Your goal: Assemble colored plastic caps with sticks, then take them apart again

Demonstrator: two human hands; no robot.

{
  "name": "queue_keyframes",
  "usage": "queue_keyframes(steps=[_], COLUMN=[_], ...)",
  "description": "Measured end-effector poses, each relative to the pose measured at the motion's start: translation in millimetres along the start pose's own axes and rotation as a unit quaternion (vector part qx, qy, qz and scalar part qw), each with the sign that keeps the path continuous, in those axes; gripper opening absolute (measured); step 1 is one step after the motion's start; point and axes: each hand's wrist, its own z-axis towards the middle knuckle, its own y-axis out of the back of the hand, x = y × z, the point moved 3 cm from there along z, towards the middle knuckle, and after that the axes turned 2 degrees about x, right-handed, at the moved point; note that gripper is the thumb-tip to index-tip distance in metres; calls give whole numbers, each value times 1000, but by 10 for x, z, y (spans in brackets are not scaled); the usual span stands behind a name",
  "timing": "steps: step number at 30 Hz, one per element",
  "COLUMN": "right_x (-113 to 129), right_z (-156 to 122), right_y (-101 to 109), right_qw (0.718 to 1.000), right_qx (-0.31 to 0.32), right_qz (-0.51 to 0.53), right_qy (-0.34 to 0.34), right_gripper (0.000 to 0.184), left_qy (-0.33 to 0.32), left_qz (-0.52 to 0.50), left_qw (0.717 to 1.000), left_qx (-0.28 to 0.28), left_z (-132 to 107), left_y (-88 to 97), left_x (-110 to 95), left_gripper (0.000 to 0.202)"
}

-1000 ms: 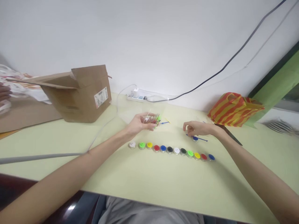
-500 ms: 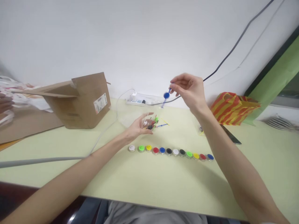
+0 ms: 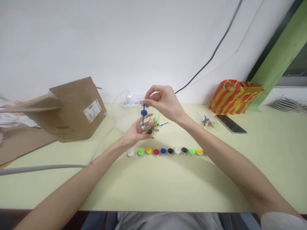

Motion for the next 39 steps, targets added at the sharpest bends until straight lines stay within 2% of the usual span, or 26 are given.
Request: queue_keyframes(steps=[4,7,9,11,12,14,16,18,21,23,25,28,31,33,35,37,39], right_x=[-16,-27,-78,-180,-242,-366,-468,-531,-545,-522,-512,-572,-688,-741,-780,-828,-902], right_z=[26,41,44,48,51,58,73,89,92,83,67,45,70,112,152,160,116], right_y=[54,195,264,274,257,208,171,160,149,138,114,76,96,183,368,647,959], right_qw=[997,990,987,993,996,996,994,993,987,981,974,969,974,976,976,976,976], right_qx=[44,-24,-49,-16,15,64,56,1,-54,-38,20,92,59,14,-40,-94,-122], right_qz=[-64,-130,-148,-116,-82,-6,45,65,103,150,189,184,161,168,170,144,100], right_qy=[11,38,35,3,-19,-60,-88,-102,-113,-116,-122,-137,-149,-141,-128,-130,-150], right_gripper=[33,27,35,49,49,39,32,29,30,34,44,51,44,39,33,28,24], left_qy=[2,-10,-20,-22,-22,-22,-24,-33,-60,-75,-88,-96,-75,-58,-51,-54,-56], left_qz=[-6,-39,-59,-68,-72,-80,-85,-75,-7,31,26,9,38,45,42,43,57], left_qw=[1000,999,998,997,996,995,993,995,997,992,986,988,993,994,994,994,994], left_qx=[-12,-8,5,26,40,62,73,51,-39,-101,-136,-124,-84,-76,-83,-85,-81], left_z=[-6,-11,-19,-34,-44,-62,-67,-50,-1,24,33,27,16,13,16,24,32], left_y=[-5,-6,-9,-25,-41,-81,-121,-129,-58,15,70,70,18,6,25,55,83], left_x=[-5,-2,1,-2,-7,-24,-33,-23,30,63,73,40,6,-2,-9,-22,-35], left_gripper=[95,91,89,85,82,77,77,78,69,59,54,55,59,59,57,56,56])
